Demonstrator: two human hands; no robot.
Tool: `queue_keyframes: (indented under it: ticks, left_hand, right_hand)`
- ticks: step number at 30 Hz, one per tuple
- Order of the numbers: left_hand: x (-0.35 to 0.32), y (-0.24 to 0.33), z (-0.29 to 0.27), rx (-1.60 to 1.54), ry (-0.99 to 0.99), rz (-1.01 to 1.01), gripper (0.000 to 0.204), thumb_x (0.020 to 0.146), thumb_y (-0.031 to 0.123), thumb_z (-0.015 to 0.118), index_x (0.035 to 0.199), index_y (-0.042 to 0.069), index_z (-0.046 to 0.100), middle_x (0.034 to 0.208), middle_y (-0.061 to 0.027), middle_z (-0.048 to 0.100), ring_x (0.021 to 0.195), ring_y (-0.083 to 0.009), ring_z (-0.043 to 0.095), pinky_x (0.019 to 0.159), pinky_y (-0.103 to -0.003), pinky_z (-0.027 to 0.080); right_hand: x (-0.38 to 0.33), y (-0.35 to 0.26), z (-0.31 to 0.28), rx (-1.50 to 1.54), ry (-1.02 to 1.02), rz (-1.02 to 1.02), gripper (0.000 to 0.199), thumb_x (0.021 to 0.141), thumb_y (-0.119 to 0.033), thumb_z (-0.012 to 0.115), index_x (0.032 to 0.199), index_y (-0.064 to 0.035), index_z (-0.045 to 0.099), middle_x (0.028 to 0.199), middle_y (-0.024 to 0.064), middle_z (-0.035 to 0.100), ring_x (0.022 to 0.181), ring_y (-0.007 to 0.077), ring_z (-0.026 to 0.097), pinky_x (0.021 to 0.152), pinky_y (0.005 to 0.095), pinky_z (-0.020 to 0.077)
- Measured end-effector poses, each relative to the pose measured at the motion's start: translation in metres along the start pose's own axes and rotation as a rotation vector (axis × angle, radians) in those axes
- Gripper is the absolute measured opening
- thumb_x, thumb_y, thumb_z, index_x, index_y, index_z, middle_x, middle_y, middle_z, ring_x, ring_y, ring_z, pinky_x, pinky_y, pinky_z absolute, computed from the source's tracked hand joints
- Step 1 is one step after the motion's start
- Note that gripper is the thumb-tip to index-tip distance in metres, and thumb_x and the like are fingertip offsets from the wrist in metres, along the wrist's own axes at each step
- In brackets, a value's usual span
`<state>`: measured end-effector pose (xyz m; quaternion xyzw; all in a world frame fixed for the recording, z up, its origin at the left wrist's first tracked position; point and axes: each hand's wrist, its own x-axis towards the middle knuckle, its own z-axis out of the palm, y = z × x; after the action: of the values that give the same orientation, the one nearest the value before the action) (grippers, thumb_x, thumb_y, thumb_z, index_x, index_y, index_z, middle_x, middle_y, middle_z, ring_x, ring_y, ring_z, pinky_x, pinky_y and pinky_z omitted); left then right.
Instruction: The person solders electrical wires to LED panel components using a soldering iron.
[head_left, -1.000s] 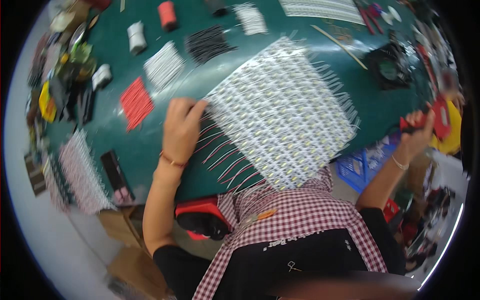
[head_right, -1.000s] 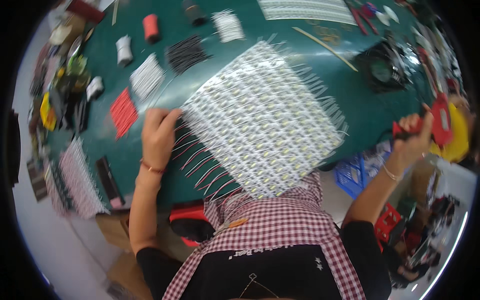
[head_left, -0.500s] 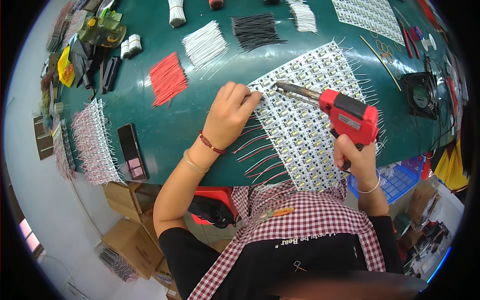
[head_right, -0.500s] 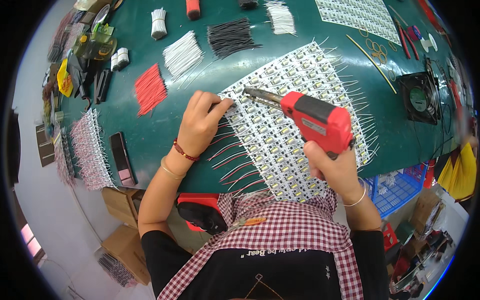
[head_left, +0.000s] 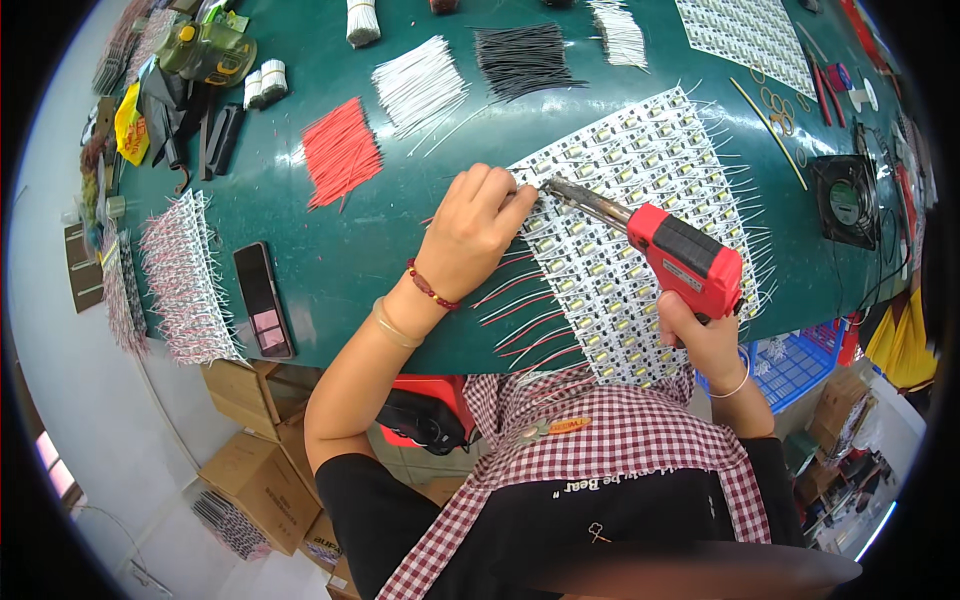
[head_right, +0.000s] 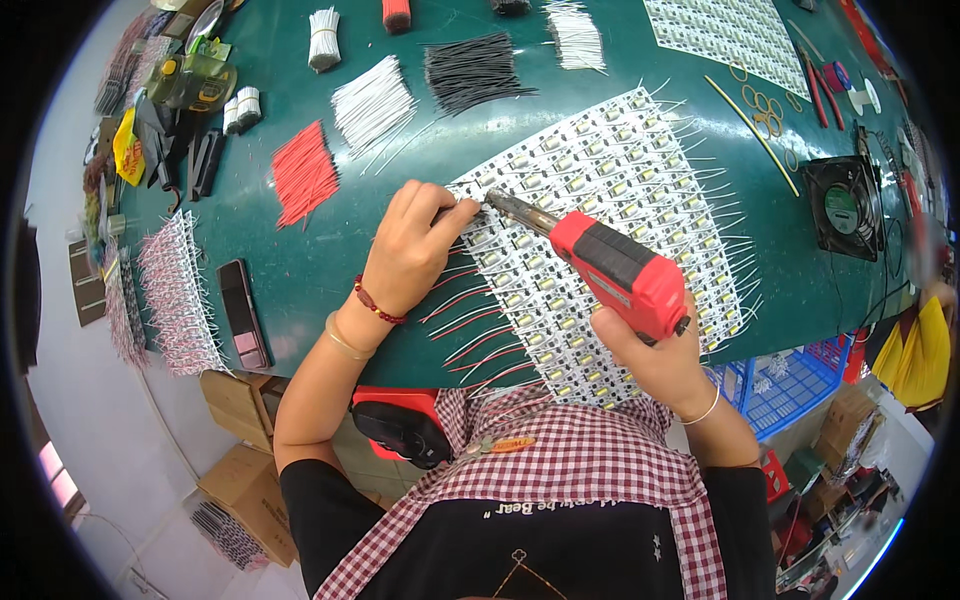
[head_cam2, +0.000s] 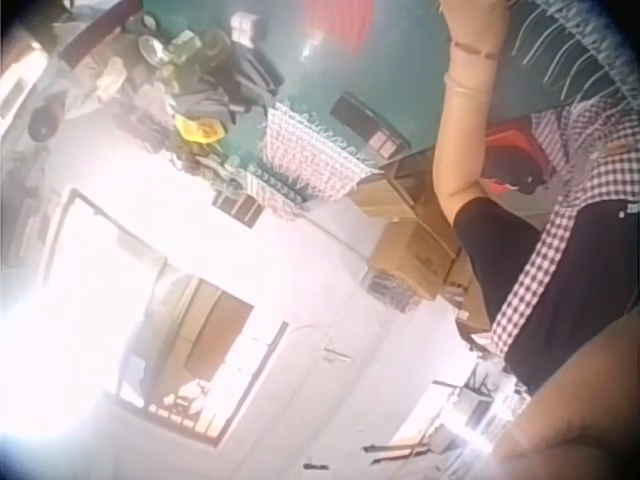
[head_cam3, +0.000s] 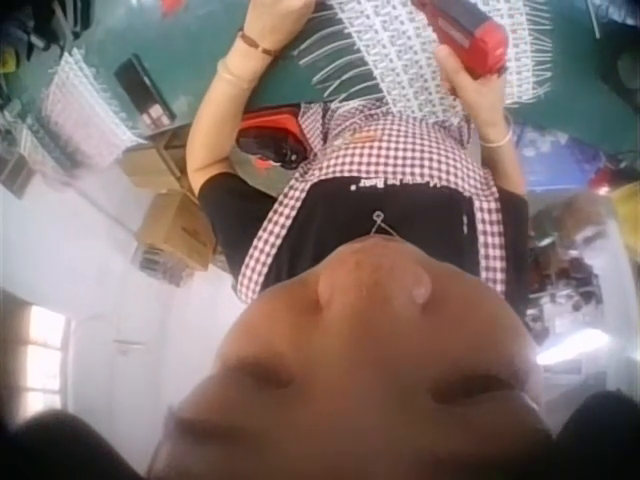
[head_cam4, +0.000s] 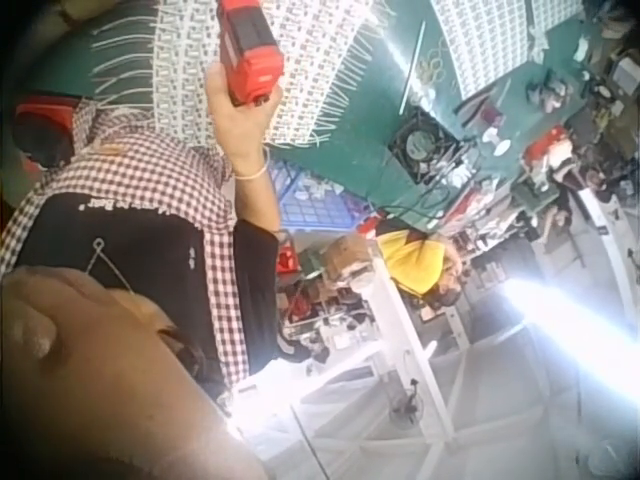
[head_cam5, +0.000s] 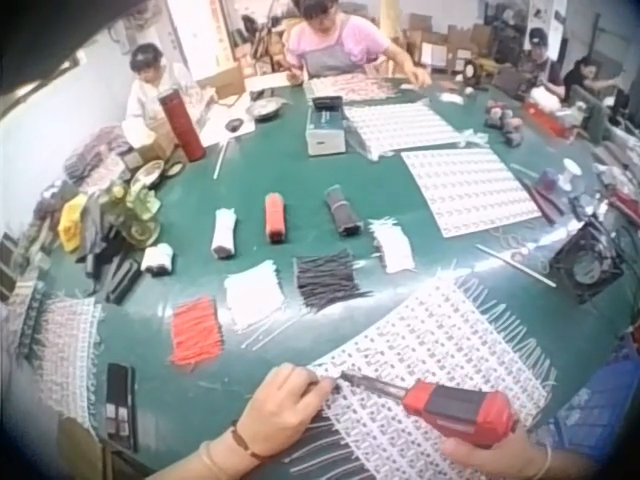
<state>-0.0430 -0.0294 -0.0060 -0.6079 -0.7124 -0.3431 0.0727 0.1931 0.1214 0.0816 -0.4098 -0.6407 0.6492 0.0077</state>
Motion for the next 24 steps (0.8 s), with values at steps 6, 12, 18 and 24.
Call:
queue_keyframes:
  ticks: [6,12,18,24]
  left_hand:
    - [-0.0001,-0.0008,-0.0011,-0.001,0.004,0.0,0.027,0.072,-0.005,0.061,0.098,0.001,0.066,0.084,-0.0083,0.052,0.076,-0.0238,0.052,0.068,-0.034,0.046]
    - [-0.0001,0.0003,-0.0014,0.008,0.019,0.001,0.027,0.07,-0.006,0.062,0.096,0.002,0.066,0.083,-0.0083,0.052,0.074,-0.0238,0.052,0.067,-0.034,0.046]
    - [-0.0006,-0.002,0.0013,-0.034,0.04,-0.003,0.026,0.07,-0.006,0.062,0.095,0.001,0.066,0.083,-0.0086,0.052,0.074,-0.024,0.052,0.067,-0.034,0.046]
    - [-0.0005,-0.0027,0.0027,-0.062,0.052,-0.046,0.024,0.071,-0.006,0.062,0.094,0.001,0.066,0.084,-0.0093,0.053,0.076,-0.0255,0.053,0.068,-0.035,0.047]
  right_hand:
    - [-0.0061,-0.0008,0.0054,-0.031,0.058,-0.103,0.015,0.093,-0.008,0.06,0.102,0.0032,0.06,0.063,0.0025,0.057,0.052,0.0094,0.053,0.049,0.0241,0.0415]
    - [-0.0046,0.0062,0.0013,-0.007,0.031,-0.127,0.016,0.093,-0.006,0.058,0.105,0.0036,0.06,0.063,0.0024,0.057,0.052,0.0103,0.053,0.05,0.0247,0.0423]
    - [-0.0031,0.0029,0.0011,-0.043,-0.016,-0.139,0.017,0.094,-0.009,0.06,0.106,0.0033,0.059,0.063,0.0024,0.057,0.053,0.0102,0.053,0.05,0.0247,0.043]
    - [-0.0032,0.0025,0.0035,-0.001,0.044,-0.11,0.016,0.095,-0.01,0.06,0.103,0.0029,0.06,0.063,0.0025,0.057,0.052,0.01,0.053,0.05,0.0244,0.0429]
